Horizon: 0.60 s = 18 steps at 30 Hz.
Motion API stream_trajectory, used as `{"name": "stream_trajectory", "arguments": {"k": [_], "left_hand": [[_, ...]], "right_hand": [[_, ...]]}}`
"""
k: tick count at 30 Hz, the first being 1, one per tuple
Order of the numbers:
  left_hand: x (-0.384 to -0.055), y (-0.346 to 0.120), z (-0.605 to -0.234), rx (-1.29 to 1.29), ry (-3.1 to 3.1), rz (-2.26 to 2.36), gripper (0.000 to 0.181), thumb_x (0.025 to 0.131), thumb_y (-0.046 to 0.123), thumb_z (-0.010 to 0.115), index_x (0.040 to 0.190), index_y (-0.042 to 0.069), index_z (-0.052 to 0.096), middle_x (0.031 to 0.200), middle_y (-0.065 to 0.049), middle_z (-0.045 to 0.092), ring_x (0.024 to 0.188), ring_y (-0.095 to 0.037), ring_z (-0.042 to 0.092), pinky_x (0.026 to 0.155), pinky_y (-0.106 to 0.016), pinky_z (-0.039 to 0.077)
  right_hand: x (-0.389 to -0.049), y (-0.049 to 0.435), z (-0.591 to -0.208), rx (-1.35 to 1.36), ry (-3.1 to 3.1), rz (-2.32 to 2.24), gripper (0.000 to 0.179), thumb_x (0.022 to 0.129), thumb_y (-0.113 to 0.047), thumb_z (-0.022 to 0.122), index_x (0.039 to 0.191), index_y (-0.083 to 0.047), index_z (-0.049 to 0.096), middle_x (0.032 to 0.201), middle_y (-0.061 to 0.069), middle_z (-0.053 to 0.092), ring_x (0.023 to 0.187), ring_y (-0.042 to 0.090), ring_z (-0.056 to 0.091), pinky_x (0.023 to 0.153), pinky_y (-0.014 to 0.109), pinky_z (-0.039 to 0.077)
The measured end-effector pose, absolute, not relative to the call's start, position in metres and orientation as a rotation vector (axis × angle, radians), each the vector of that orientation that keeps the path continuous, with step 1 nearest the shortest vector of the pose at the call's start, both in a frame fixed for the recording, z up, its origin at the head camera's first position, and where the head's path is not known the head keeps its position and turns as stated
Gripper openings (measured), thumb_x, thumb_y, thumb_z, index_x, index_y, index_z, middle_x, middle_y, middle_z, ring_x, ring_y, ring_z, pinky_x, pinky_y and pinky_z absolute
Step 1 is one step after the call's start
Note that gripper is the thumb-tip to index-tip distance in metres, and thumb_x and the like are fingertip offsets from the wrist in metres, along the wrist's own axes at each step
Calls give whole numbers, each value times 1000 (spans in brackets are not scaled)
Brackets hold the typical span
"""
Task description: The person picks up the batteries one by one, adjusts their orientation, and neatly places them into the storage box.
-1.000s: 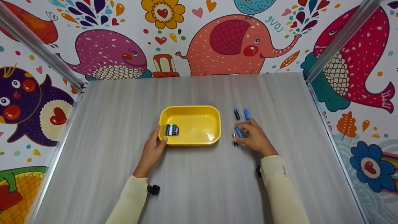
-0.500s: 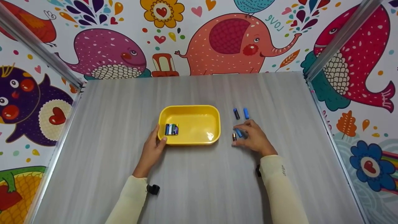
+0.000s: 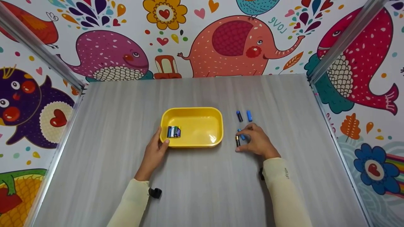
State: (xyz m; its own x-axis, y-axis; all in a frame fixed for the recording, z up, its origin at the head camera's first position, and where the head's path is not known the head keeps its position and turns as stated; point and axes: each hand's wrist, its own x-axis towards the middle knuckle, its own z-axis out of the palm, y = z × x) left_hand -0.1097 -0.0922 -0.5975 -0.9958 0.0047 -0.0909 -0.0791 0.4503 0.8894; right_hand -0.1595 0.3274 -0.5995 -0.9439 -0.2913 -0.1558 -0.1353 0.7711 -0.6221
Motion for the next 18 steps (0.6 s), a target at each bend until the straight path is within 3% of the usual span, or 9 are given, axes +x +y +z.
{"name": "stream_trajectory", "arguments": {"k": [18], "left_hand": [[-104,-89,-597,-106,2619,1551,71,108,40,48,166,20,11,169,-5,26,155,-24,28,125,-48,27]], "right_hand": [[-158,327,-600,-329,2738,-966,53,69,-42,94,115,-21,78,126,7,53,116,30,51,107,56,43]]}}
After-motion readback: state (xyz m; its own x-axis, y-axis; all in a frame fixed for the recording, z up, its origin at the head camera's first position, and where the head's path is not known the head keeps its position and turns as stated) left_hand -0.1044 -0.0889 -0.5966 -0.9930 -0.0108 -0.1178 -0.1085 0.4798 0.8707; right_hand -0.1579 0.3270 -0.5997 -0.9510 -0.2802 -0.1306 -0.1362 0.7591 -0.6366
